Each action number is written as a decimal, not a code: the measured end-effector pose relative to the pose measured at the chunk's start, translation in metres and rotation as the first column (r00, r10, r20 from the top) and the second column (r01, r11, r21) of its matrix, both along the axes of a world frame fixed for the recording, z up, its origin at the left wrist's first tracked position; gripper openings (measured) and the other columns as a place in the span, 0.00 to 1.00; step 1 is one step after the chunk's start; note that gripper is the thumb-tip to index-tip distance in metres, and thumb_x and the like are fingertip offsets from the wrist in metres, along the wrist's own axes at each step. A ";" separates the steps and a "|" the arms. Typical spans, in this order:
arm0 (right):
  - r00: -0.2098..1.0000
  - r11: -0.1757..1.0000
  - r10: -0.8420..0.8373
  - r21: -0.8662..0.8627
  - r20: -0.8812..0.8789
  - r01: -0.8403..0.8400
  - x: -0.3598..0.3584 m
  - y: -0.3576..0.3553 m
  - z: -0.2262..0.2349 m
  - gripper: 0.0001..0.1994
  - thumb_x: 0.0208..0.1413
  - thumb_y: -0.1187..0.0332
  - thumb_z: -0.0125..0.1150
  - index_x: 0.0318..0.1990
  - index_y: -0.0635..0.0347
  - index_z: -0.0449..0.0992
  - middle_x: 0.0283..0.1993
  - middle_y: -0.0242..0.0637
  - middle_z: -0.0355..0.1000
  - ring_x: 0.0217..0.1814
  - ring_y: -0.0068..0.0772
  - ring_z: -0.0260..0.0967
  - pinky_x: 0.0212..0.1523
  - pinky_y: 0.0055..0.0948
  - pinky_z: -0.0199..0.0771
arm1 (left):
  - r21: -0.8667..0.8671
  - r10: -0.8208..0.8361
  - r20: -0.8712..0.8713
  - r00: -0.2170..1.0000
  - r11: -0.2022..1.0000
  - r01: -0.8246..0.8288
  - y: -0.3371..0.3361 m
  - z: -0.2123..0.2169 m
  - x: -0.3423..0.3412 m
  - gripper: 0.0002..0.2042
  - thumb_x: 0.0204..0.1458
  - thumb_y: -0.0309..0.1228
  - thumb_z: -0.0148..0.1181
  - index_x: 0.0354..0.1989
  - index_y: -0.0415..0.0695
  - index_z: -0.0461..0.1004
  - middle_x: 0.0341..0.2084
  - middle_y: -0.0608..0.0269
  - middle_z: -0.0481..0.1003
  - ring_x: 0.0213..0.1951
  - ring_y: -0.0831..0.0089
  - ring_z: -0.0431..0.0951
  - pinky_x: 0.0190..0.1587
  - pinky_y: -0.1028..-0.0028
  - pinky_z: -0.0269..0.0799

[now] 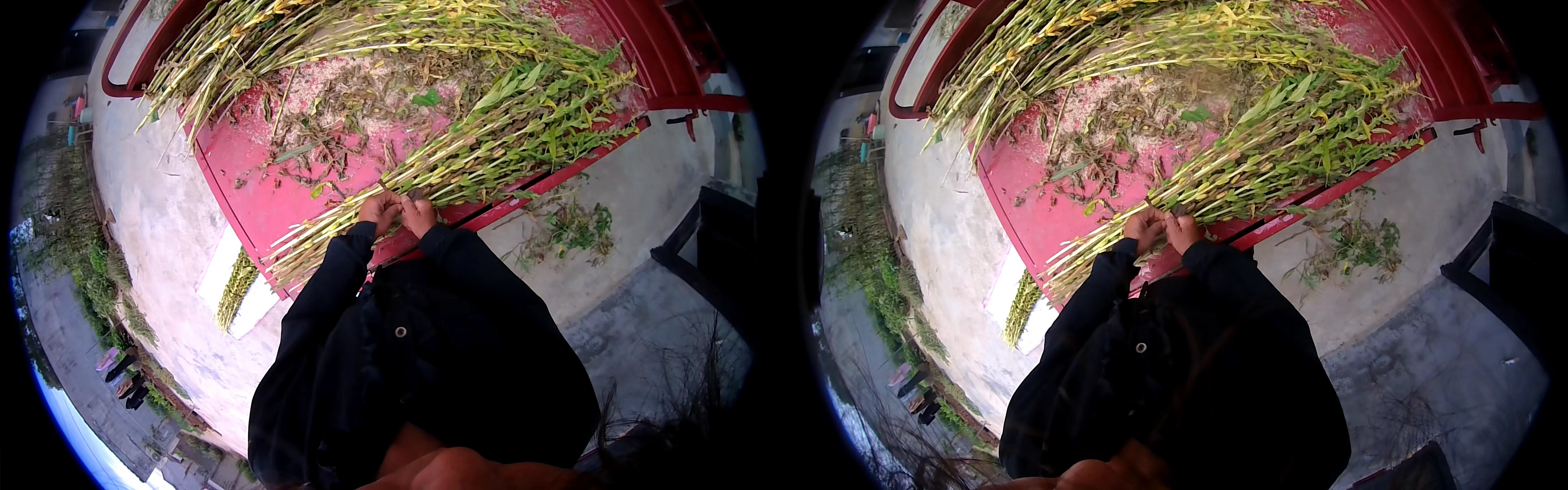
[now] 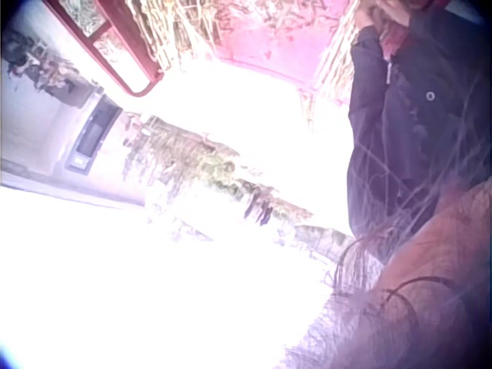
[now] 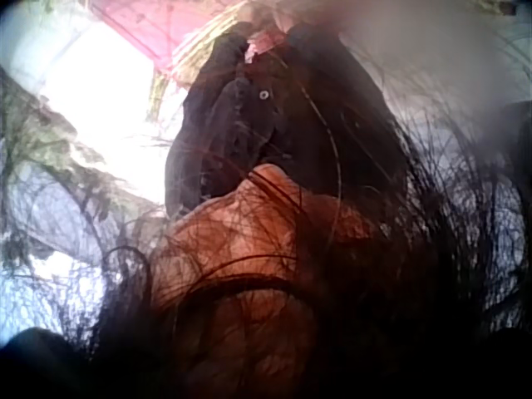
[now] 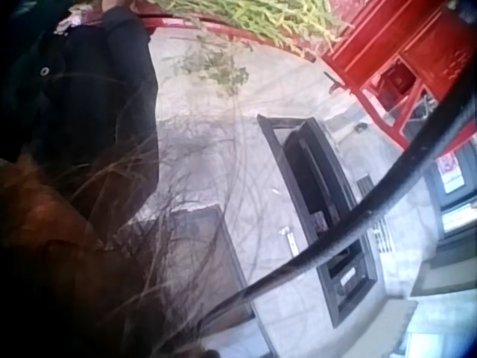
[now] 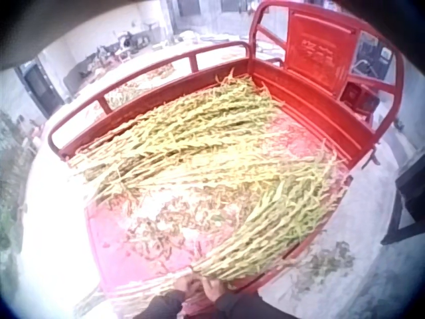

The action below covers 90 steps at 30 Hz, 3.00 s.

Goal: The person gathers long green plant stalks from the bed of a red three-wheeled vehicle, aligns them into bundles, and ties them using a thin strip of material. The person steps onto the vehicle bed to reach the plants and continues bundling them by hand.

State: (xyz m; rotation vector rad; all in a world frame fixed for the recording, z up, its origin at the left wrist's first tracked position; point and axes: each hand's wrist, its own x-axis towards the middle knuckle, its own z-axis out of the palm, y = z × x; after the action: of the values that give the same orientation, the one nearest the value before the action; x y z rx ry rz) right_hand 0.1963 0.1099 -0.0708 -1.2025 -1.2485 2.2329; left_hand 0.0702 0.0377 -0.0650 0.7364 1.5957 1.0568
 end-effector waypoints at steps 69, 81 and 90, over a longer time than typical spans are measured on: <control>0.994 0.950 0.095 -0.305 0.058 -0.073 0.021 0.010 0.007 0.05 0.53 0.71 0.55 0.30 0.63 0.71 0.21 0.32 0.68 0.16 0.16 0.61 0.13 0.16 0.58 | -0.092 -0.170 -0.163 0.972 0.983 0.156 0.022 0.021 -0.012 0.05 0.44 0.25 0.58 0.19 0.40 0.72 0.12 0.67 0.67 0.18 0.83 0.65 0.21 0.77 0.62; 0.927 0.753 0.304 0.541 0.218 -0.374 0.012 0.021 -0.002 0.03 0.45 0.75 0.57 0.29 0.63 0.74 0.19 0.36 0.70 0.21 0.24 0.69 0.23 0.24 0.68 | -0.137 -0.034 -0.056 0.998 0.990 0.026 0.019 0.018 -0.016 0.05 0.35 0.21 0.63 0.17 0.43 0.72 0.16 0.67 0.73 0.20 0.78 0.72 0.24 0.78 0.67; 0.939 0.666 0.198 0.665 0.279 -0.338 -0.012 0.042 0.015 0.10 0.47 0.73 0.53 0.39 0.58 0.73 0.31 0.47 0.72 0.35 0.50 0.70 0.34 0.39 0.69 | 0.144 -0.143 -0.923 0.358 0.732 0.666 0.042 0.037 -0.029 0.05 0.32 0.27 0.54 0.20 0.43 0.67 0.26 0.63 0.70 0.28 0.65 0.70 0.25 0.68 0.67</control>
State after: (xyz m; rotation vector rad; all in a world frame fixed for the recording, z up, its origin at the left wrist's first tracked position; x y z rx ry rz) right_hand 0.1840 0.1523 -0.0560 -0.9469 -2.2152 1.5163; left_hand 0.0409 0.0794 -0.0280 2.2664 1.7343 0.6719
